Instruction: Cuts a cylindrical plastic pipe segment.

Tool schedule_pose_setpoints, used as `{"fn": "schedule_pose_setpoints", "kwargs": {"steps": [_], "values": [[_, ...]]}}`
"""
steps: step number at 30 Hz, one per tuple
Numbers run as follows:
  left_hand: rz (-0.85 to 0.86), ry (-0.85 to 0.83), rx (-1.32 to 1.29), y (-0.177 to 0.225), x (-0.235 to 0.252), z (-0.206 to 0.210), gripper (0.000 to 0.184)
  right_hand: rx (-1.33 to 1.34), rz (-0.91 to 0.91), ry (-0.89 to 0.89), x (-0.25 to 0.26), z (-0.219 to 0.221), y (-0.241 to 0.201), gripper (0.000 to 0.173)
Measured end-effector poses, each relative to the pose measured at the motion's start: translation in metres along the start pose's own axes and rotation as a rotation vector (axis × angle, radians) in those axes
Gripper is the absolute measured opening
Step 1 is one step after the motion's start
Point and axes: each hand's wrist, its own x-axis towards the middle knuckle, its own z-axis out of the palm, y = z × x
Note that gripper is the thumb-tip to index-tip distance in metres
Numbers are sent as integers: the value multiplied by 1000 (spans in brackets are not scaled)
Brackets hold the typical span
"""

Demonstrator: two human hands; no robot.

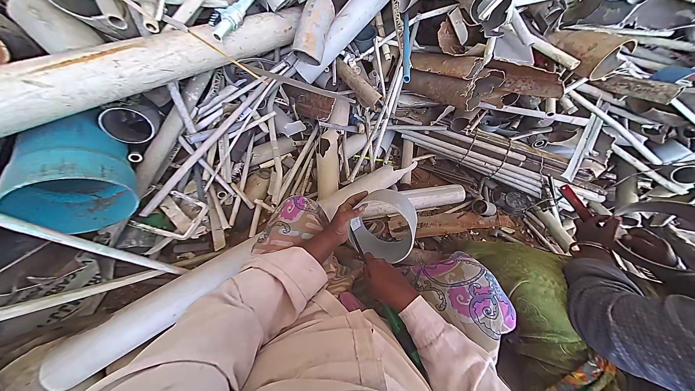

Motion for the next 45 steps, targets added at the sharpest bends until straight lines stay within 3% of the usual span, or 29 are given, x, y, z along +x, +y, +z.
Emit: {"fn": "schedule_pose_setpoints", "kwargs": {"steps": [4,10,19,29,40,45], "values": [[21,-36,42,-3,2,-3,54,15,10,-4,0,1,-3,38],[7,82,-23,-1,0,2,50,48,20,7,-1,0,-7,39],[14,123,-28,1,2,2,48,52,-33,4,3,-4,-1,40],[-15,-85,185,-5,6,-6,54,-12,-12,-16,9,-1,4,39],[10,112,41,-2,-1,4,49,168,-46,4,8,0,1,39],[-19,115,34,4,-3,4,50,178,-98,7,13,-1,7,38]]}}
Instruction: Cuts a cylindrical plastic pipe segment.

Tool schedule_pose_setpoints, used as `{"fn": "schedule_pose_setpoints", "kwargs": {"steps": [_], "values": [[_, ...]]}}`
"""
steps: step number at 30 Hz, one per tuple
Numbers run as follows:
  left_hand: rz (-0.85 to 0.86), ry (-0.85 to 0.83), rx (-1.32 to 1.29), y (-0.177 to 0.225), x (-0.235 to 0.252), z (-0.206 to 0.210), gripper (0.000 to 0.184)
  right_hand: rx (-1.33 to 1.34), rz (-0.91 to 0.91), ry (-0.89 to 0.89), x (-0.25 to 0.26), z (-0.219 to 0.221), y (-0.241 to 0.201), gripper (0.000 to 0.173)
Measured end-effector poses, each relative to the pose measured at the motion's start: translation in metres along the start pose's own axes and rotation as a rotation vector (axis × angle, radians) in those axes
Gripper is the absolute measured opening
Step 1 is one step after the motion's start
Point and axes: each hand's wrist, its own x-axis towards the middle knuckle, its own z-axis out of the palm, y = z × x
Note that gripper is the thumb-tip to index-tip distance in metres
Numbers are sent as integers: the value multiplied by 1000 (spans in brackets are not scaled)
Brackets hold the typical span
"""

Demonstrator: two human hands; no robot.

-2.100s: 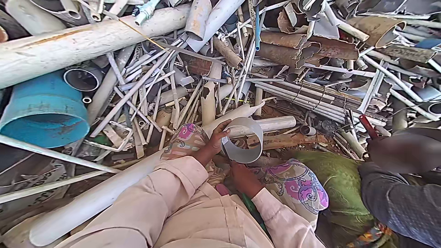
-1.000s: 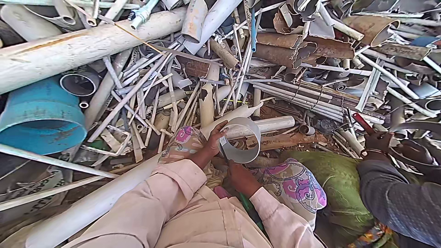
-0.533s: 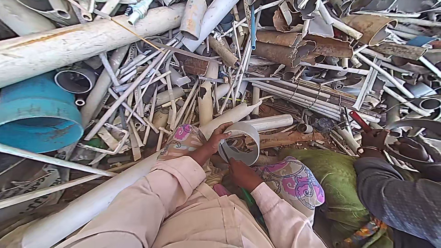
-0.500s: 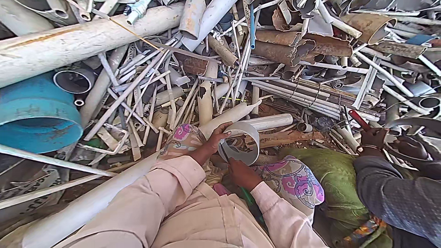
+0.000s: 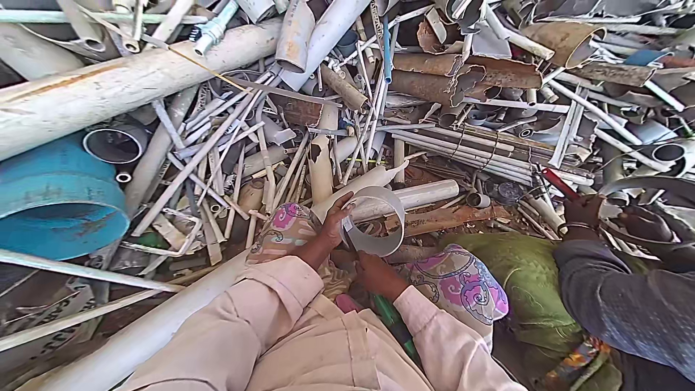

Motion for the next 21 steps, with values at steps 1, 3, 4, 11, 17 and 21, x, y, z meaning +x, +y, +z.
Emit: {"fn": "schedule_pose_setpoints", "kwargs": {"steps": [1,3,4,11,17,21], "values": [[-11,0,-4,1,1,0,49,-23,-3,-4,0,-1,1,39],[-29,1,-13,2,1,1,47,-65,4,-12,0,-4,2,40],[-39,-4,-10,3,1,1,46,-78,9,-14,0,-4,1,40],[-50,-135,151,-4,6,-4,50,-202,98,-34,-5,-3,-7,39],[-91,-79,84,-3,5,-1,45,-227,101,-13,-9,-1,-8,38],[-68,-67,111,-7,5,-2,47,-235,110,-32,-11,0,-10,38]]}}
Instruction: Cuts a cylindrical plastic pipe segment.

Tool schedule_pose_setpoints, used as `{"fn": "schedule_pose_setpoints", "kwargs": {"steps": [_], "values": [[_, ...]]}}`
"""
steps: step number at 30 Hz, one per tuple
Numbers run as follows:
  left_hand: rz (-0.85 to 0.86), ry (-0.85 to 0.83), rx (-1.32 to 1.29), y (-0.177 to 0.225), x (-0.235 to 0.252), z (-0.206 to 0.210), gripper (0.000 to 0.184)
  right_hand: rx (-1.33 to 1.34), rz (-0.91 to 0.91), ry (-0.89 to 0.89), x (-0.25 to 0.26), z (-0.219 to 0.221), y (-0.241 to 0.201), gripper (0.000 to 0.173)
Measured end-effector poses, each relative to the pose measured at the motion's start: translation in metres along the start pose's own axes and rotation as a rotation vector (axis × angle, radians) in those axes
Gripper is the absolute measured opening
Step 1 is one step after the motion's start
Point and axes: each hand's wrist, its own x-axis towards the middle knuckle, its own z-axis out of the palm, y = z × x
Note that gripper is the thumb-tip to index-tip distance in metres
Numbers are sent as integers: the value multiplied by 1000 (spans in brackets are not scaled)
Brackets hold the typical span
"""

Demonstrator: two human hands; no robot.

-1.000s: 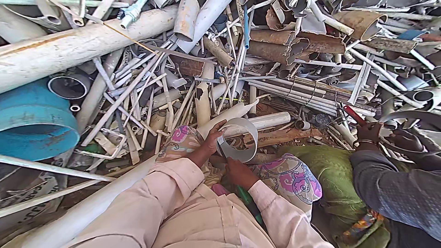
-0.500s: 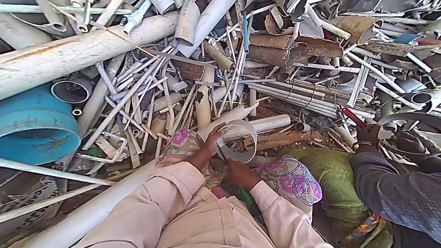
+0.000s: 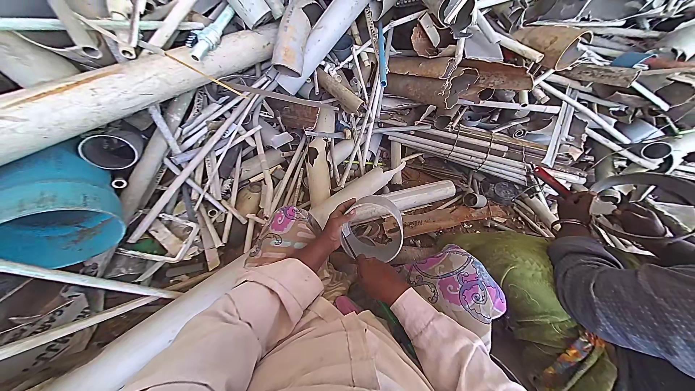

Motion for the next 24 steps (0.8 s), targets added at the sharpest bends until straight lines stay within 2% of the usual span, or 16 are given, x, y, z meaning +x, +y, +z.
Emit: {"fn": "schedule_pose_setpoints", "kwargs": {"steps": [13,24], "values": [[25,-25,-51,-4,-6,4,49,124,-19,21,7,7,4,37],[92,106,-155,-6,-2,5,46,229,-78,40,12,1,5,35]]}}
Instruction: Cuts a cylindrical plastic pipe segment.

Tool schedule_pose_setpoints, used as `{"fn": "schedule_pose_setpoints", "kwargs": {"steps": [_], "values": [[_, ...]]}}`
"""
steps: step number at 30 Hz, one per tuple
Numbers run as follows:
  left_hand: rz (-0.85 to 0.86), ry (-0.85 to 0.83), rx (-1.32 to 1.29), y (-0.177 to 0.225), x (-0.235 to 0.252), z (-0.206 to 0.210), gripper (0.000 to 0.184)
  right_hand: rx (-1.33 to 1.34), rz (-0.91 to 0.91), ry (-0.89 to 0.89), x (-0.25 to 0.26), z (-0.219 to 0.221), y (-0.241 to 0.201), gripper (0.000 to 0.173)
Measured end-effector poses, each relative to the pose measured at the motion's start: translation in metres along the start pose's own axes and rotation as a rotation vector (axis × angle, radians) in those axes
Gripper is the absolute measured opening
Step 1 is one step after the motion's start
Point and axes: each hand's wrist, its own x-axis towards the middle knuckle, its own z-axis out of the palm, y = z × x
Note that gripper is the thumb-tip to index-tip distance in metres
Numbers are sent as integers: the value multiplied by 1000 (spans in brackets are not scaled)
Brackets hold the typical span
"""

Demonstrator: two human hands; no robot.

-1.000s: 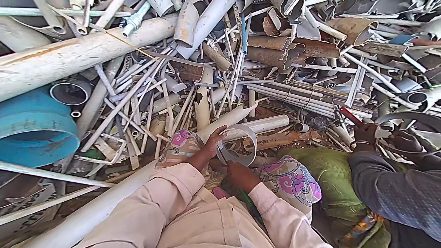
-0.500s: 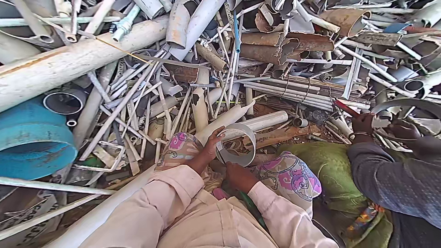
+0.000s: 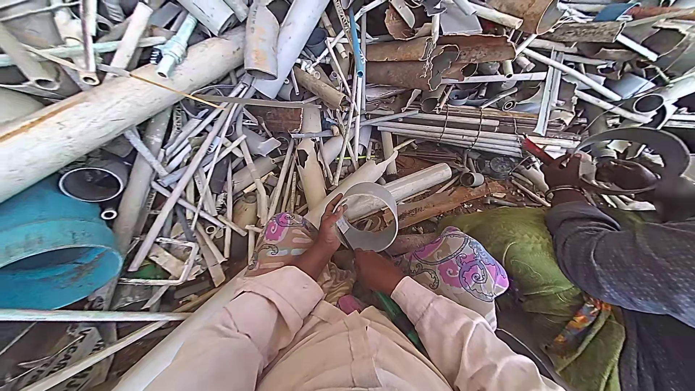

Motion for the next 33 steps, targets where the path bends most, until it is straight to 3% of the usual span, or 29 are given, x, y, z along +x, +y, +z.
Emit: {"fn": "schedule_pose_setpoints", "kwargs": {"steps": [5,14,23,33], "values": [[3,32,-55,3,-1,3,45,198,-5,-34,1,-7,5,36],[50,23,39,10,7,-1,49,-36,-48,-21,-4,-5,8,42],[170,-231,176,2,8,-10,67,-105,-18,-55,-6,-6,8,39],[183,-171,178,-3,6,-8,67,-37,15,-26,-2,5,4,37]]}}
